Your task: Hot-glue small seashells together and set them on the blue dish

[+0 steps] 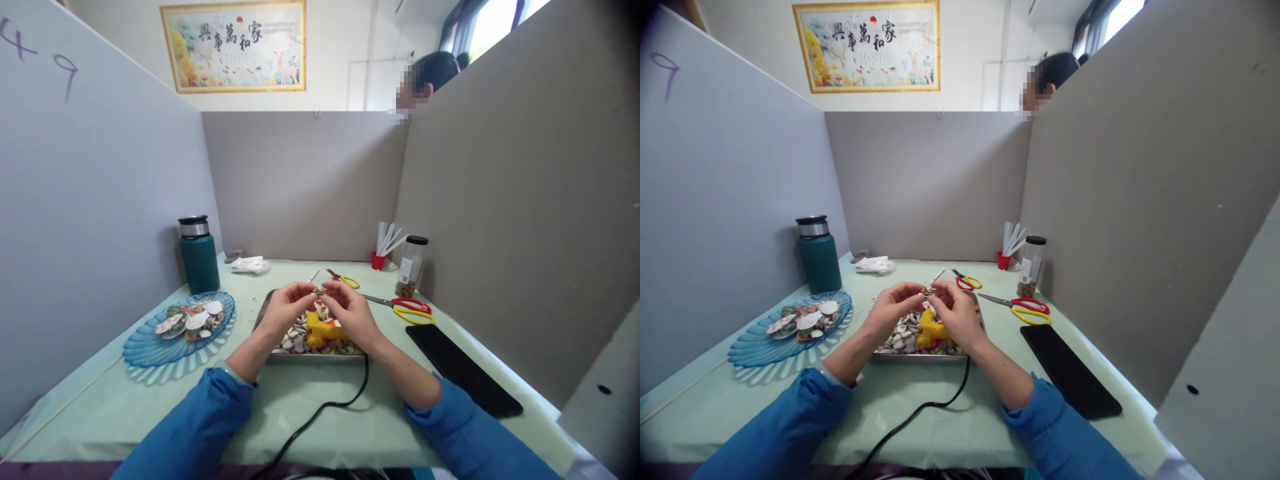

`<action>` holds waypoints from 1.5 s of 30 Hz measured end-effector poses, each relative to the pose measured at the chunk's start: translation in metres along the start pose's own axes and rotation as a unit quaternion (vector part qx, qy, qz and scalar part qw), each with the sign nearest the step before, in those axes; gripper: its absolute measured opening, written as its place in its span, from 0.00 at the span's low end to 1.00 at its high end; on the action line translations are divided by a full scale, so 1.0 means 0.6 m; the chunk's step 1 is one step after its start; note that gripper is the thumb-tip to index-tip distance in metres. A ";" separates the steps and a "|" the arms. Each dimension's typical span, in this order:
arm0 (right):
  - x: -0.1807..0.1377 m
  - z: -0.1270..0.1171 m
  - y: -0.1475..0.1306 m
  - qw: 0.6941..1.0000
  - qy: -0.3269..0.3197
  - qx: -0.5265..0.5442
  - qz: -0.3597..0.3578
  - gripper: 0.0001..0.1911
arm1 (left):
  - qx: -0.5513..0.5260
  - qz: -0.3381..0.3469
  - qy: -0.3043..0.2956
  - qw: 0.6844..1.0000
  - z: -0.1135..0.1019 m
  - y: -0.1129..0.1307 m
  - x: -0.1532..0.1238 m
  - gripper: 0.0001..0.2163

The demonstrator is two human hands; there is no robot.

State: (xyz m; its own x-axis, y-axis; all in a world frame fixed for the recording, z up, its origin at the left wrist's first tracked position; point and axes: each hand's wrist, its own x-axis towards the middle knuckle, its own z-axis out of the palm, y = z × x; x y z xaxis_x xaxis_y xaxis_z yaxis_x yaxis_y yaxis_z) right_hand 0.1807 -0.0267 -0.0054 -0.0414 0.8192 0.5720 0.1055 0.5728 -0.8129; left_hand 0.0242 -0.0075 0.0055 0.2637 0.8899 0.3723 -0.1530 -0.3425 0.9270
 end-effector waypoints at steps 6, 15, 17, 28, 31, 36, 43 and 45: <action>-0.001 -0.001 0.002 1.000 -0.009 0.011 0.006 0.10 | 0.000 0.005 -0.005 1.000 0.001 0.003 -0.001 0.13; -0.005 -0.002 0.008 1.000 -0.017 -0.002 -0.010 0.11 | 0.000 0.003 -0.006 1.000 0.000 0.003 -0.003 0.13; -0.006 -0.002 0.008 1.000 -0.018 -0.011 -0.009 0.12 | 0.000 0.003 -0.003 1.000 0.001 0.004 -0.004 0.13; -0.005 -0.001 0.002 1.000 -0.011 -0.019 -0.004 0.11 | 0.001 0.005 -0.004 1.000 0.003 0.006 -0.004 0.15; -0.005 0.000 0.001 1.000 -0.006 -0.017 -0.004 0.11 | -0.013 0.011 -0.010 1.000 0.002 0.007 -0.004 0.18; -0.006 0.000 0.000 1.000 -0.007 -0.018 -0.006 0.11 | 0.017 0.006 0.002 1.000 0.001 0.007 -0.003 0.15; -0.009 0.001 0.003 0.999 -0.017 -0.028 -0.007 0.13 | 0.031 0.018 0.011 0.999 0.002 0.006 -0.003 0.12; -0.010 0.001 0.003 0.999 -0.015 -0.034 -0.010 0.12 | 0.037 0.023 0.014 0.999 0.003 0.006 -0.004 0.12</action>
State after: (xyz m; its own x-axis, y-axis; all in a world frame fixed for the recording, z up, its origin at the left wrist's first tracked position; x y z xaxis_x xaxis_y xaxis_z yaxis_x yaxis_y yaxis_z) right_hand 0.1805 -0.0305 -0.0107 -0.0742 0.8092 0.5829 0.1725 0.5861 -0.7917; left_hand 0.0250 -0.0112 0.0082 0.2308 0.8801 0.4149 -0.0935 -0.4044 0.9098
